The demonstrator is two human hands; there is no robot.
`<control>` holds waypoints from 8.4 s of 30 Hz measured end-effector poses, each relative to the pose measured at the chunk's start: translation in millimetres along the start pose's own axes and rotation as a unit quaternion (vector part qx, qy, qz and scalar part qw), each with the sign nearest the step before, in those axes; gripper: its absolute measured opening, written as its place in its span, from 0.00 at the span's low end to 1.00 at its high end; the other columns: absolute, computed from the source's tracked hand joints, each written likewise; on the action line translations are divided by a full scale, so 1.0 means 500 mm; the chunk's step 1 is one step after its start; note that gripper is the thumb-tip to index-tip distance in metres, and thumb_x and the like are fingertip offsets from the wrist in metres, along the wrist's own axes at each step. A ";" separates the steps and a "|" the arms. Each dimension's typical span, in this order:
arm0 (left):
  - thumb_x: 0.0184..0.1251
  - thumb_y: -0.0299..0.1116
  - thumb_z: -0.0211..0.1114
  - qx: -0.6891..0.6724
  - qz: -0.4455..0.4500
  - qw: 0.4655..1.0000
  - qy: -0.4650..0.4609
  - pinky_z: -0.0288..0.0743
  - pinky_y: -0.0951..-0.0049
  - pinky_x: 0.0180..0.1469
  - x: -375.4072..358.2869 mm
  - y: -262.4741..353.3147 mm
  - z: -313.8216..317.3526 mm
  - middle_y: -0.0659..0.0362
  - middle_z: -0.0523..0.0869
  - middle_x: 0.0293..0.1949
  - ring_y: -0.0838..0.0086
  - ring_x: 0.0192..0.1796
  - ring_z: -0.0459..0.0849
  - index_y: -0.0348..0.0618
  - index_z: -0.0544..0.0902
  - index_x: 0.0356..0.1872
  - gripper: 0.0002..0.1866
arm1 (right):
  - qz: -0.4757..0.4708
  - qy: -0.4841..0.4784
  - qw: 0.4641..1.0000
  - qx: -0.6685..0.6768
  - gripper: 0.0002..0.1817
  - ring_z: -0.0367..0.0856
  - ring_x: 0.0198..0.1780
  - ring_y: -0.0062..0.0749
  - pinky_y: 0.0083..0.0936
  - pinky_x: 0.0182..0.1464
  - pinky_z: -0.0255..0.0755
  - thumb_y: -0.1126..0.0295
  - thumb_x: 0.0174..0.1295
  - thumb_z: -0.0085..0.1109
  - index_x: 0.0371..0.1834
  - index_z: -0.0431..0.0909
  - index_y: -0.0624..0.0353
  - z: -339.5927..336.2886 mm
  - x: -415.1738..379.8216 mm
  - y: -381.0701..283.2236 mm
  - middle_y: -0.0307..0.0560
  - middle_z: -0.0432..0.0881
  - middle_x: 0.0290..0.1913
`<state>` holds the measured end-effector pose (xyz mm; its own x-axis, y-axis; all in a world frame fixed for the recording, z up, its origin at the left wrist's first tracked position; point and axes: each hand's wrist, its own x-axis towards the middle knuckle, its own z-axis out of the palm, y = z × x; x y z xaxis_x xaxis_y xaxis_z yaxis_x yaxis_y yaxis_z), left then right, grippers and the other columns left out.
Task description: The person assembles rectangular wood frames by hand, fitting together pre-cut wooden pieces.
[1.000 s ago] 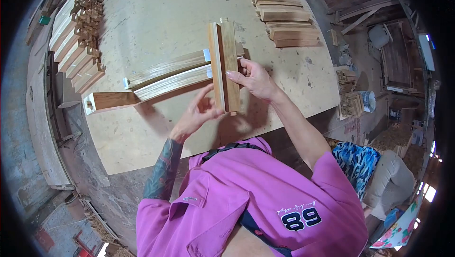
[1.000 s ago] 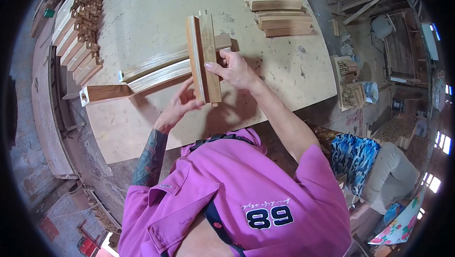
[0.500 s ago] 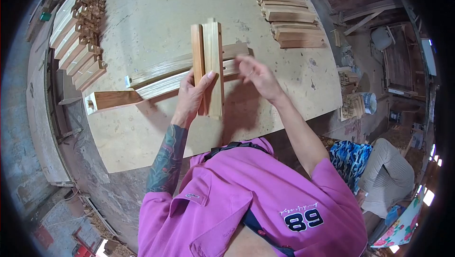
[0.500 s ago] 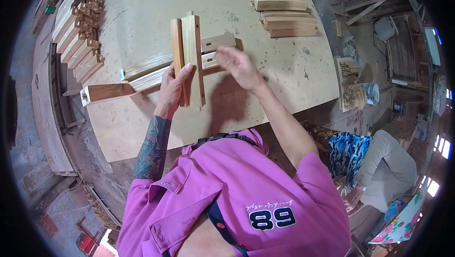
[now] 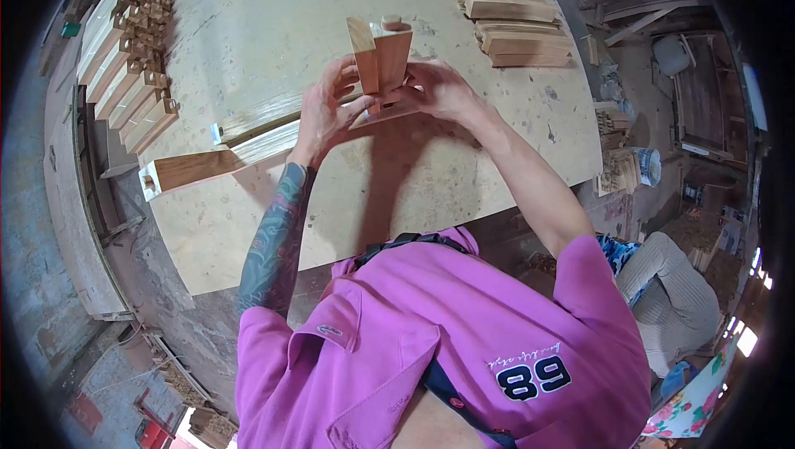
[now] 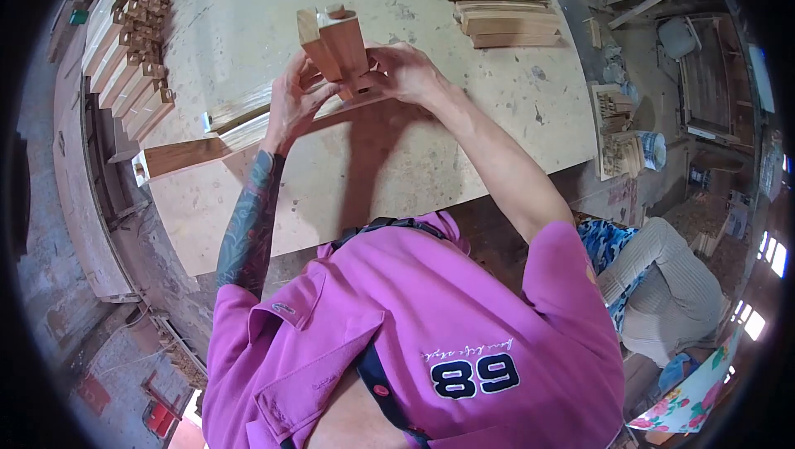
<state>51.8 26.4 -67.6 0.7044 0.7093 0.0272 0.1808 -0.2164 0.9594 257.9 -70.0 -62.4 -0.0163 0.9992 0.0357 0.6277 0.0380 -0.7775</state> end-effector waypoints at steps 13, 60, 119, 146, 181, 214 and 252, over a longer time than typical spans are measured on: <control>0.57 0.37 0.77 0.136 0.067 0.988 0.021 0.81 0.63 0.56 -0.037 -0.006 0.015 0.46 0.85 0.53 0.58 0.53 0.87 0.38 0.75 0.62 0.33 | -0.020 0.041 0.997 -0.057 0.13 0.87 0.42 0.45 0.35 0.44 0.82 0.70 0.63 0.65 0.51 0.81 0.54 0.024 -0.026 0.015 0.50 0.87 0.43; 0.72 0.37 0.66 -0.467 0.028 0.858 0.211 0.80 0.70 0.55 -0.004 0.228 -0.091 0.55 0.86 0.49 0.71 0.50 0.85 0.41 0.76 0.57 0.18 | -0.154 -0.080 0.969 -0.178 0.34 0.81 0.58 0.45 0.36 0.60 0.73 0.60 0.61 0.68 0.72 0.70 0.41 -0.245 0.176 -0.359 0.53 0.82 0.60; 0.50 0.63 0.73 0.401 0.050 0.903 -0.150 0.75 0.63 0.36 0.088 0.349 -0.025 0.50 0.84 0.25 0.63 0.28 0.83 0.33 0.81 0.54 0.42 | -0.131 0.258 0.953 0.091 0.15 0.80 0.29 0.20 0.26 0.31 0.73 0.63 0.62 0.69 0.49 0.82 0.58 0.012 0.006 0.013 0.41 0.83 0.29; 0.75 0.55 0.51 0.503 -0.090 0.858 -0.052 0.78 0.58 0.43 -0.081 0.260 -0.313 0.43 0.87 0.35 0.58 0.39 0.88 0.39 0.88 0.43 0.28 | -0.053 0.280 0.958 -0.001 0.28 0.86 0.45 0.39 0.33 0.50 0.77 0.44 0.63 0.62 0.51 0.84 0.57 -0.261 -0.025 -0.203 0.52 0.87 0.42; 0.68 0.64 0.53 0.458 0.066 0.877 -0.128 0.33 0.45 0.79 -0.501 -0.184 -0.140 0.32 0.53 0.76 0.39 0.80 0.44 0.19 0.56 0.72 0.52 | 0.291 0.305 0.902 0.094 0.21 0.82 0.57 0.49 0.37 0.61 0.74 0.60 0.60 0.63 0.56 0.82 0.55 0.486 -0.192 -0.282 0.55 0.85 0.53; 0.73 0.71 0.42 0.043 -0.410 0.528 -0.742 0.63 0.60 0.69 -1.040 0.096 0.266 0.58 0.72 0.67 0.69 0.68 0.70 0.47 0.65 0.73 0.41 | 0.788 0.613 0.048 0.016 0.37 0.78 0.60 0.58 0.44 0.61 0.71 0.37 0.70 0.43 0.61 0.76 0.61 1.146 -1.522 -0.942 0.65 0.82 0.56; 0.65 0.80 0.33 -0.238 -0.236 0.937 0.096 0.49 0.68 0.76 -0.260 -0.293 -0.434 0.50 0.72 0.71 0.64 0.73 0.67 0.31 0.65 0.73 0.57 | 0.399 0.174 0.886 0.156 0.42 0.72 0.68 0.44 0.34 0.69 0.64 0.39 0.62 0.60 0.66 0.71 0.68 0.152 -0.056 0.109 0.62 0.75 0.65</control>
<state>-215.1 111.7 -150.5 0.4783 0.7684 -0.4252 0.0830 0.4425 0.8929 233.4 -95.4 -153.4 0.6121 0.6470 -0.4547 0.0838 -0.6248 -0.7763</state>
